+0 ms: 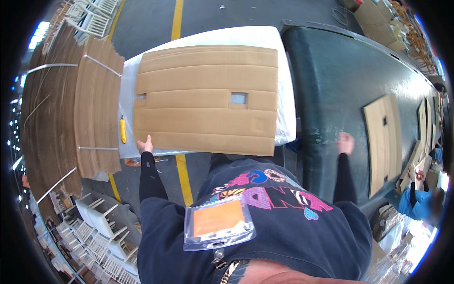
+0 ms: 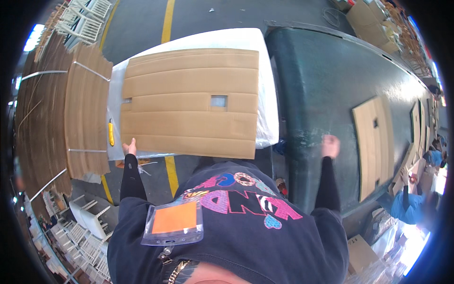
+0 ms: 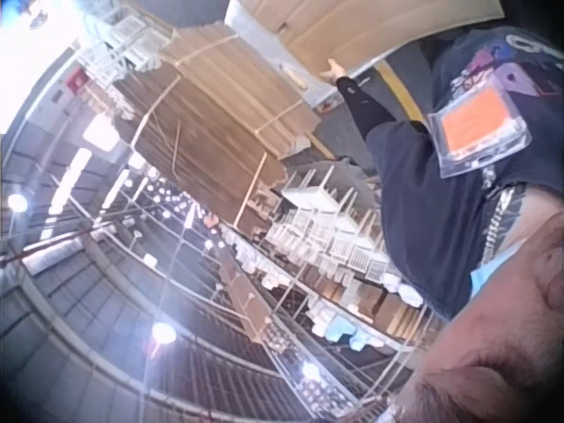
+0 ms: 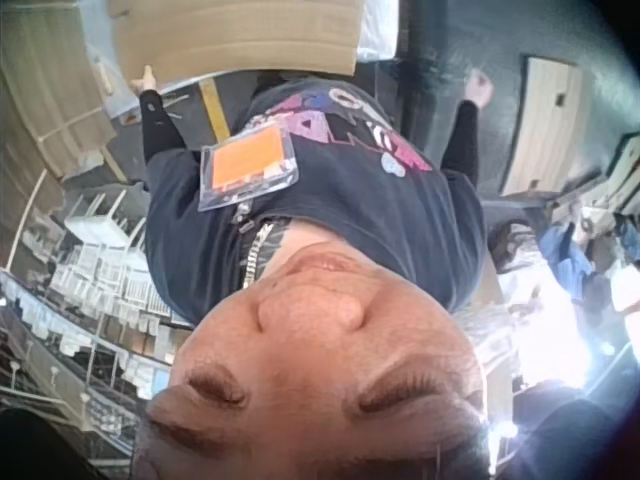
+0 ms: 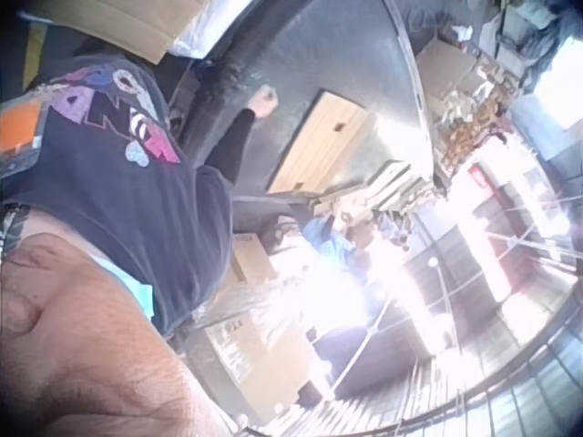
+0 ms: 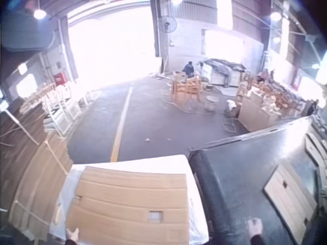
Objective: The person repeatedly picks up flat cardboard pieces and stacks them on a table. After stacking, the person uses a utility knife to cut the plastic straps securing the stack.
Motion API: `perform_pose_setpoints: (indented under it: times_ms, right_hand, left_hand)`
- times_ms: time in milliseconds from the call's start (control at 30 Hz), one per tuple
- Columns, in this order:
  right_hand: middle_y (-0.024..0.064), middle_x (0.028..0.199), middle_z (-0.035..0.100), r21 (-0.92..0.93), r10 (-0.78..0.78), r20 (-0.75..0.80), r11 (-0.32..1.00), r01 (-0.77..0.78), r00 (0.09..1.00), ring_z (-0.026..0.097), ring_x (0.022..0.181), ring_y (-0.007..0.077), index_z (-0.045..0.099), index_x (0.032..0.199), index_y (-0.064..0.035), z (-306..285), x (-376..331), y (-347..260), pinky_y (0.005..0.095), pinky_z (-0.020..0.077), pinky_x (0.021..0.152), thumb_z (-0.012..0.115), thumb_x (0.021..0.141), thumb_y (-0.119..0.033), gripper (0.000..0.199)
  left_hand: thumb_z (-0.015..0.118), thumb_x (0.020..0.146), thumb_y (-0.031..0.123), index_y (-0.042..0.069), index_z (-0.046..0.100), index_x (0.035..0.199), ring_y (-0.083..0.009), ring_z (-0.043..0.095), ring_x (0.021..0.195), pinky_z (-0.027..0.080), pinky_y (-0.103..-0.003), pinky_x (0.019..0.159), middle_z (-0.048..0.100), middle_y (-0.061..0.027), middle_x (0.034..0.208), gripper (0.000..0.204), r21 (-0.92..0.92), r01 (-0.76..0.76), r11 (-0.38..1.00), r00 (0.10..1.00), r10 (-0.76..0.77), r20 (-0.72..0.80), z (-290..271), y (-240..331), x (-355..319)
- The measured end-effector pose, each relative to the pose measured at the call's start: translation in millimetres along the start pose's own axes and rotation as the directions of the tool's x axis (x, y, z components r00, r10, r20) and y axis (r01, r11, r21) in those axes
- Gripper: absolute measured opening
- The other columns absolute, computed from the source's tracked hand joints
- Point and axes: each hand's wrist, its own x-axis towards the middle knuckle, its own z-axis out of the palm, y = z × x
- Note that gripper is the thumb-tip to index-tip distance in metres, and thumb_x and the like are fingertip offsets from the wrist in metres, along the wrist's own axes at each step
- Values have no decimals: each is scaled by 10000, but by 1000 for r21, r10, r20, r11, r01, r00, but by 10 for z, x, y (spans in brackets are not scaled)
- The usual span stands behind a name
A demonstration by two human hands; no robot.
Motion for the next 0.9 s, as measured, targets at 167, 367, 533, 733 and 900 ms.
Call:
perform_pose_setpoints:
  times_ms: [167, 367, 533, 733, 900]
  right_hand:
    - [260, 1309, 554, 26, 86, 711, 989, -148, 698, 634, 1103, 333, 321, 1482, 26, 957, -2075, -1553, 409, 479, 976, 632, 931, -418, 773]
    - [316, 1371, 509, -2, 204, 640, 964, -265, 740, 504, 1289, 415, 232, 1515, 30, 1338, -2491, -1665, 436, 380, 1084, 510, 964, -496, 811]
    - [283, 1340, 551, -142, 366, 542, 927, -346, 756, 539, 1259, 390, 342, 1455, 36, 1436, -2625, -1892, 417, 417, 1039, 527, 942, -508, 771]
    - [287, 1428, 465, -179, 176, 340, 976, -120, 924, 456, 1328, 393, 329, 1485, 14, 1422, -2425, -1883, 432, 378, 1086, 515, 977, -390, 675]
    - [321, 1452, 376, -226, 343, 345, 934, -278, 874, 393, 1351, 425, 296, 1515, -27, 1447, -2435, -2048, 436, 345, 1122, 626, 909, -407, 788]
  left_hand:
    - [695, 850, 478, -74, 321, 1460, -381, 339, 1415, 298, -427, 1174, 371, -271, 1500, 904, 108, -165, 980, 986, 166, -6, -264, 38, 698]
    - [605, 868, 607, -41, 333, 1474, -379, 374, 1395, 309, -439, 1162, 386, -256, 1498, 928, 101, -191, 976, 975, 177, 131, -208, -152, 1145]
    - [571, 884, 633, -1, 457, 1404, -374, 453, 1334, 366, -443, 1108, 467, -251, 1440, 828, 45, -201, 979, 976, 196, 92, -136, -228, 1240]
    - [557, 914, 585, -6, 376, 1453, -378, 461, 1321, 384, -462, 1090, 496, -248, 1407, 820, -60, -420, 906, 900, 424, 101, -147, -310, 1303]
    - [570, 911, 564, 63, 410, 1452, -386, 433, 1310, 400, -536, 1060, 461, -199, 1400, 755, 111, -227, 968, 974, 225, 28, -21, -242, 1108]
